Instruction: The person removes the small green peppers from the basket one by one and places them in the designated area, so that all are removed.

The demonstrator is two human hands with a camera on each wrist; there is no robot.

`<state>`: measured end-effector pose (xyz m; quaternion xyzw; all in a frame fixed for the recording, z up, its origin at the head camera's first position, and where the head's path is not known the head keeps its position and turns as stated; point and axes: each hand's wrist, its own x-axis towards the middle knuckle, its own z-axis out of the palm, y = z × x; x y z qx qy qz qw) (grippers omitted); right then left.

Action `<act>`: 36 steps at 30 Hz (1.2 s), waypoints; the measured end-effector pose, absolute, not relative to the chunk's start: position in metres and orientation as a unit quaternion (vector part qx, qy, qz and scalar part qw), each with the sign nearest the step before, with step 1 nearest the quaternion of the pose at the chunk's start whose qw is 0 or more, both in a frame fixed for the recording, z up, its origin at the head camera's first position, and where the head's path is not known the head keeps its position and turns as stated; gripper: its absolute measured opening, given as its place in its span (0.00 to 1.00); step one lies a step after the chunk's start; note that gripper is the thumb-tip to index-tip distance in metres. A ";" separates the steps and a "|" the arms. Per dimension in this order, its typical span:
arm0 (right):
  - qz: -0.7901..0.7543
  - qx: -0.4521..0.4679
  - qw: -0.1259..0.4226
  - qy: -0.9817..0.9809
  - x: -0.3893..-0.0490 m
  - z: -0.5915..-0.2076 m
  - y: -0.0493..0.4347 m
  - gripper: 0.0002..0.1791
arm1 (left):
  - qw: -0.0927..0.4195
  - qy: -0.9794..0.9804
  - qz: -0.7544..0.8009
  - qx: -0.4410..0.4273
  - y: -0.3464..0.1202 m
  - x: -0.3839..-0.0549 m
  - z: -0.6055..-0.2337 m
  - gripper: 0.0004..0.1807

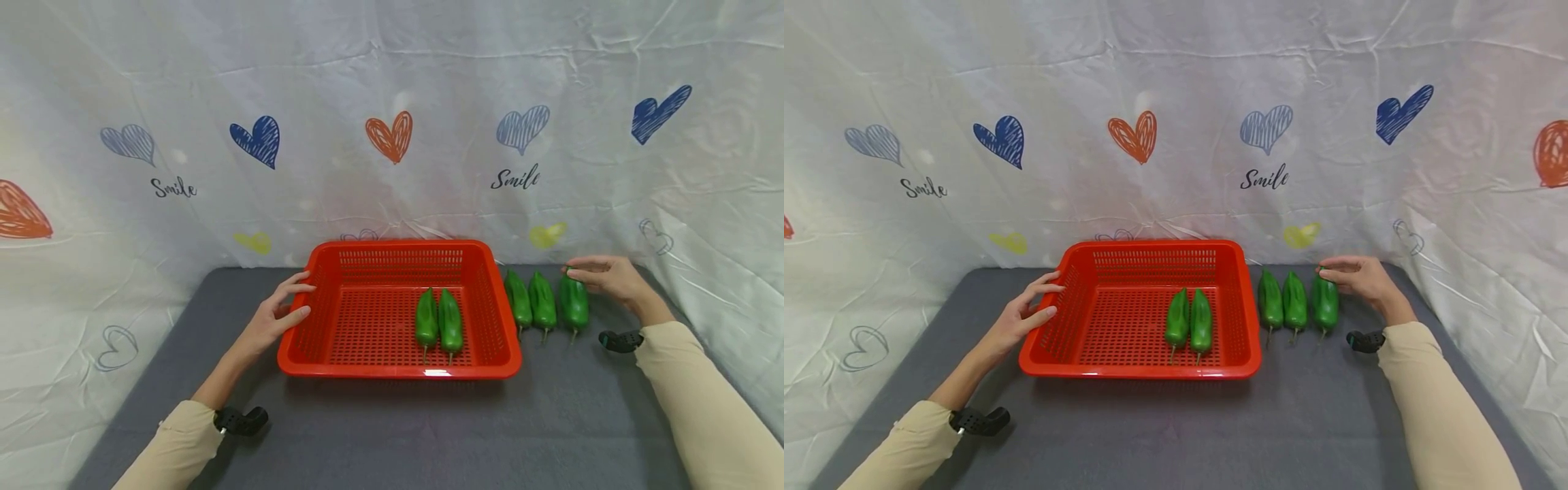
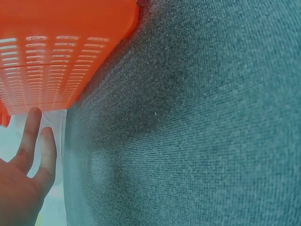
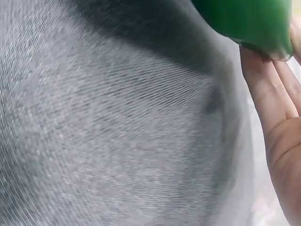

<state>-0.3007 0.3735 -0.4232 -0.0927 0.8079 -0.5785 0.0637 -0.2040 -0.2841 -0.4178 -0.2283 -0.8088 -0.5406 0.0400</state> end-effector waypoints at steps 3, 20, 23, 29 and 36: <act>-0.586 -0.091 0.071 0.802 -0.302 -0.429 0.375 0.25 | 0.041 -0.810 -0.538 -0.230 -0.283 -0.204 -0.418 0.22; -0.548 -0.077 0.057 0.831 -0.304 -0.437 0.377 0.30 | 0.045 -0.806 -0.542 -0.235 -0.282 -0.205 -0.418 0.22; -0.549 -0.076 0.055 0.830 -0.303 -0.435 0.375 0.32 | 0.044 -0.805 -0.544 -0.234 -0.282 -0.204 -0.417 0.22; -0.547 -0.080 0.032 0.832 -0.301 -0.430 0.372 0.34 | 0.040 -0.805 -0.545 -0.230 -0.282 -0.203 -0.417 0.22; -0.546 -0.072 -0.003 0.835 -0.298 -0.421 0.364 0.33 | 0.040 -0.811 -0.541 -0.220 -0.283 -0.204 -0.419 0.21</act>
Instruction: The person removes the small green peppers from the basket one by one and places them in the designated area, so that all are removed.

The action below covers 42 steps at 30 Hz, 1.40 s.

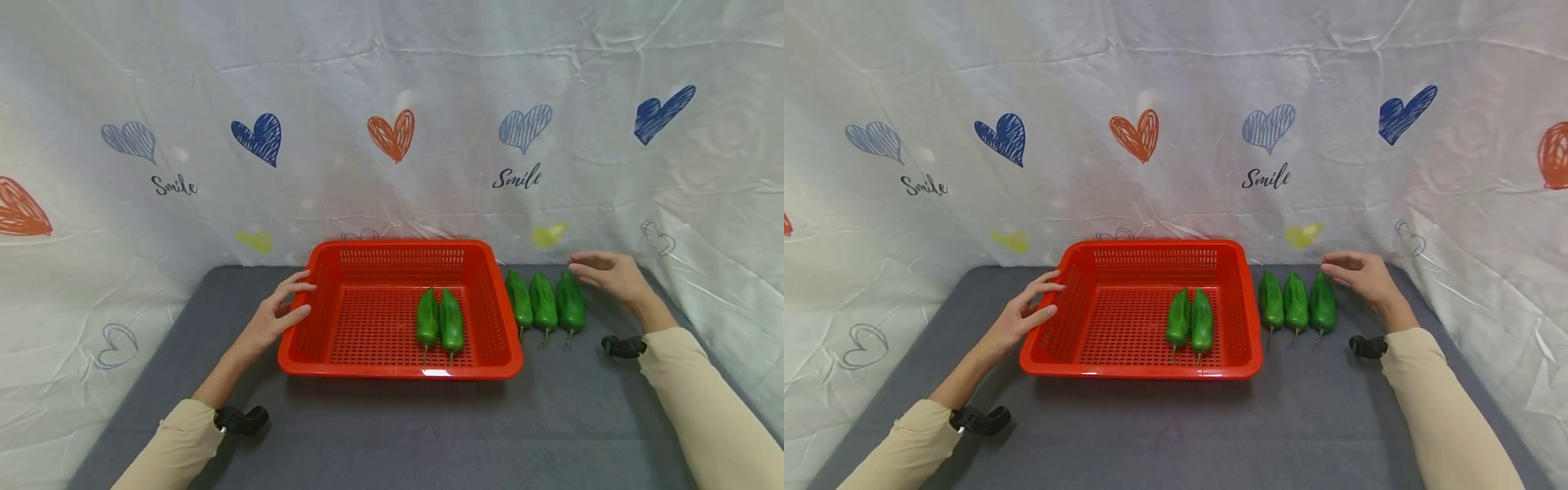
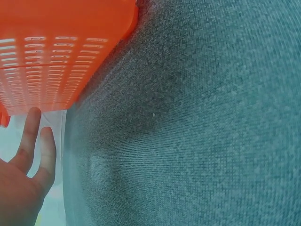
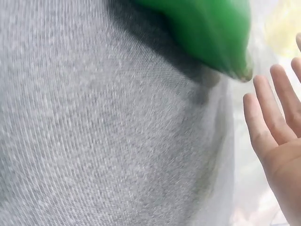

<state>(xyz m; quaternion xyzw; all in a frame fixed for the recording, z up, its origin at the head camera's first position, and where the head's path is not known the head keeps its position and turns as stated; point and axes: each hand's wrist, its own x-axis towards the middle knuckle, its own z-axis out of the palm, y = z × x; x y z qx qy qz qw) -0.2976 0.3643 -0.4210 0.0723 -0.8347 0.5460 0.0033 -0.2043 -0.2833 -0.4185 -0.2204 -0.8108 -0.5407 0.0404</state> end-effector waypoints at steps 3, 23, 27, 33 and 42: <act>0.552 0.075 0.007 -0.831 -0.295 -0.417 0.360 0.32 | 0.041 -0.811 -0.541 -0.218 -0.283 -0.204 -0.419 0.21; 0.547 0.087 0.058 -0.830 -0.274 -0.395 0.325 0.28 | 0.036 -0.811 -0.543 -0.215 -0.284 -0.205 -0.420 0.21; 0.573 0.100 0.057 -0.811 -0.273 -0.385 0.313 0.25 | 0.033 -0.808 -0.549 -0.214 -0.284 -0.205 -0.420 0.21; 0.603 0.124 0.044 -0.787 -0.277 -0.372 0.292 0.22 | 0.037 -0.806 -0.549 -0.220 -0.284 -0.204 -0.421 0.21; 0.612 0.155 0.026 -0.775 -0.282 -0.358 0.264 0.20 | 0.041 -0.806 -0.547 -0.224 -0.283 -0.202 -0.419 0.22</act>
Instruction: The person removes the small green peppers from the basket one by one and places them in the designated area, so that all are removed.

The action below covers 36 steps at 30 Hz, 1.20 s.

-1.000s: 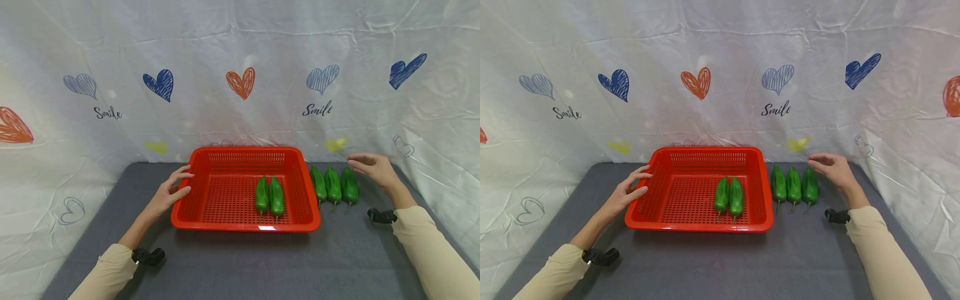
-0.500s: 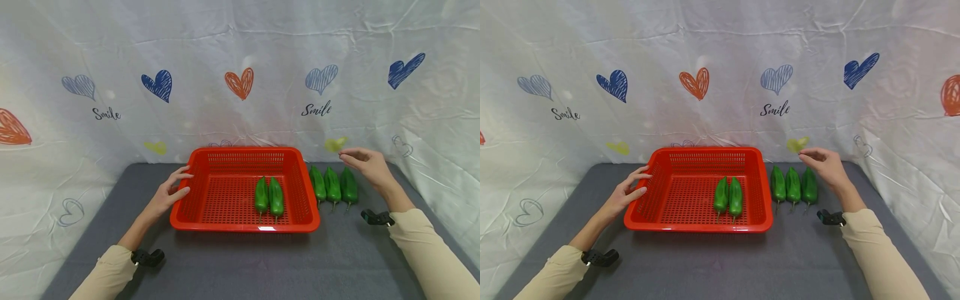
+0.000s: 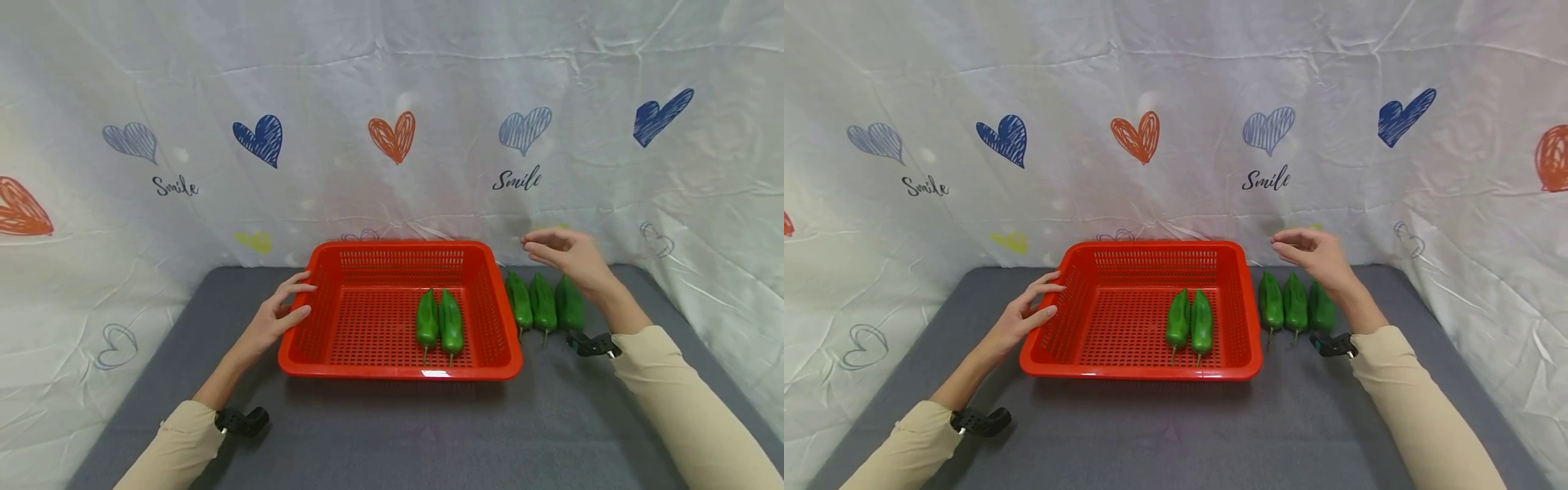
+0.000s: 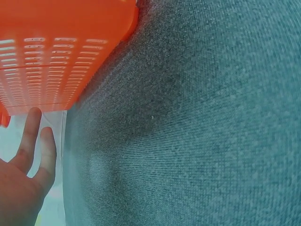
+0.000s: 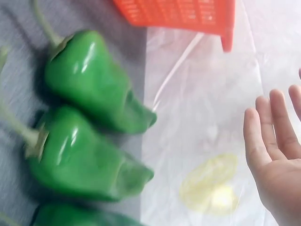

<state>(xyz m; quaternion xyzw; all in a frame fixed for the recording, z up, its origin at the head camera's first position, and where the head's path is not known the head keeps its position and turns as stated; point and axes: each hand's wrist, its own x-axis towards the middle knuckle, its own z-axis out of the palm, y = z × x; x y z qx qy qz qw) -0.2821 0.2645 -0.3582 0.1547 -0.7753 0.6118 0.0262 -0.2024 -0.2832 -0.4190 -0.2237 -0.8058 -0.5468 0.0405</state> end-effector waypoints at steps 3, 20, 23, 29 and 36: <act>0.611 0.165 0.019 -0.774 -0.284 -0.354 0.255 0.20 | 0.039 -0.811 -0.543 -0.217 -0.282 -0.202 -0.418 0.21; 0.615 0.200 -0.007 -0.763 -0.300 -0.329 0.193 0.19 | 0.036 -0.813 -0.542 -0.211 -0.279 -0.203 -0.415 0.21; 0.625 0.205 -0.013 -0.753 -0.301 -0.326 0.184 0.19 | 0.037 -0.813 -0.542 -0.211 -0.279 -0.203 -0.415 0.21; 0.658 0.209 -0.030 -0.722 -0.305 -0.317 0.175 0.17 | 0.036 -0.814 -0.540 -0.210 -0.281 -0.202 -0.417 0.21; 0.652 0.238 -0.032 -0.719 -0.306 -0.308 0.163 0.17 | 0.036 -0.812 -0.543 -0.213 -0.283 -0.203 -0.419 0.21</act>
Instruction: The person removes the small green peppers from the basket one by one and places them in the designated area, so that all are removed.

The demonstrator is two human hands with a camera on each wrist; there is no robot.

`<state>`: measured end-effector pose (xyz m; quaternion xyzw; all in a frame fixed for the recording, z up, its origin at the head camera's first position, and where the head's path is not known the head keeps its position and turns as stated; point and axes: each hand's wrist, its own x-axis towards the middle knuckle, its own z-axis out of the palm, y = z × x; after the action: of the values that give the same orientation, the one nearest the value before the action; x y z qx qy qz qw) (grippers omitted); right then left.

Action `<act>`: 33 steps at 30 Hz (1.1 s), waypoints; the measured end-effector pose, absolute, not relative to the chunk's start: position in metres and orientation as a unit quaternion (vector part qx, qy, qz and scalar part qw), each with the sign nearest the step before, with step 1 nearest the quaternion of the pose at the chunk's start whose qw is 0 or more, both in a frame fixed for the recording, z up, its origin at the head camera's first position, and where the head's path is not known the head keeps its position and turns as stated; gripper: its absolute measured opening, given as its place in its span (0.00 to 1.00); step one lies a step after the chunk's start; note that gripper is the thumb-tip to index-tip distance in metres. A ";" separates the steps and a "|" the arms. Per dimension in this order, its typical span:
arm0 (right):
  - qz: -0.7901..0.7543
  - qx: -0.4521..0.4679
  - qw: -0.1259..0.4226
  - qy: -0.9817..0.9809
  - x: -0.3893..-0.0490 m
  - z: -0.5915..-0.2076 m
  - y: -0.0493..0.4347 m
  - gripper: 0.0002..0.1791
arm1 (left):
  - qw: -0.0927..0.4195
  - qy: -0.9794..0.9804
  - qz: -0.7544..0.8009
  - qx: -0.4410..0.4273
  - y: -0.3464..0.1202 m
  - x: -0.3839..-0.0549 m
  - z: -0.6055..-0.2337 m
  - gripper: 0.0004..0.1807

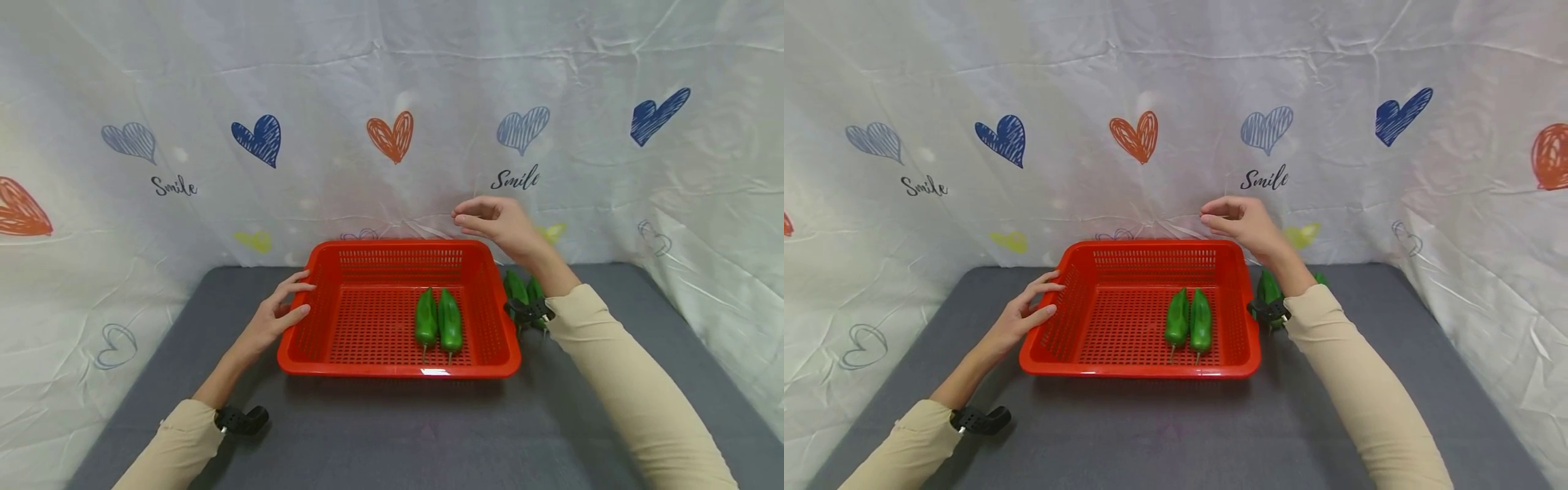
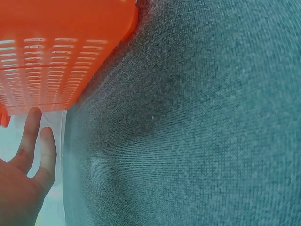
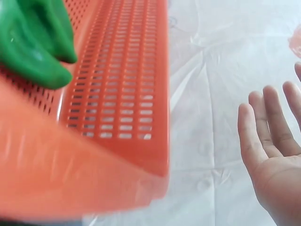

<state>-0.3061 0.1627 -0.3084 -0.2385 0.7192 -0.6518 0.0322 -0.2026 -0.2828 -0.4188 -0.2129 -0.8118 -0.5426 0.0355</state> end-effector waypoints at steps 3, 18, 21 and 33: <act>-0.654 -0.250 0.026 0.714 -0.307 -0.309 0.155 0.14 | 0.038 -0.810 -0.544 -0.219 -0.283 -0.202 -0.419 0.21; -0.664 -0.260 0.045 0.699 -0.308 -0.312 0.119 0.13 | 0.044 -0.809 -0.544 -0.218 -0.282 -0.201 -0.419 0.21; -0.675 -0.254 0.065 0.690 -0.311 -0.319 0.112 0.15 | 0.044 -0.810 -0.543 -0.215 -0.282 -0.201 -0.419 0.21; -0.663 -0.224 0.142 0.700 -0.320 -0.347 0.097 0.22 | 0.038 -0.811 -0.545 -0.210 -0.281 -0.202 -0.418 0.21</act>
<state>-0.3204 0.0974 -0.3471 -0.2236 0.6999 -0.6634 0.1416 -0.2015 -0.2811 -0.4179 -0.2099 -0.8105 -0.5455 0.0383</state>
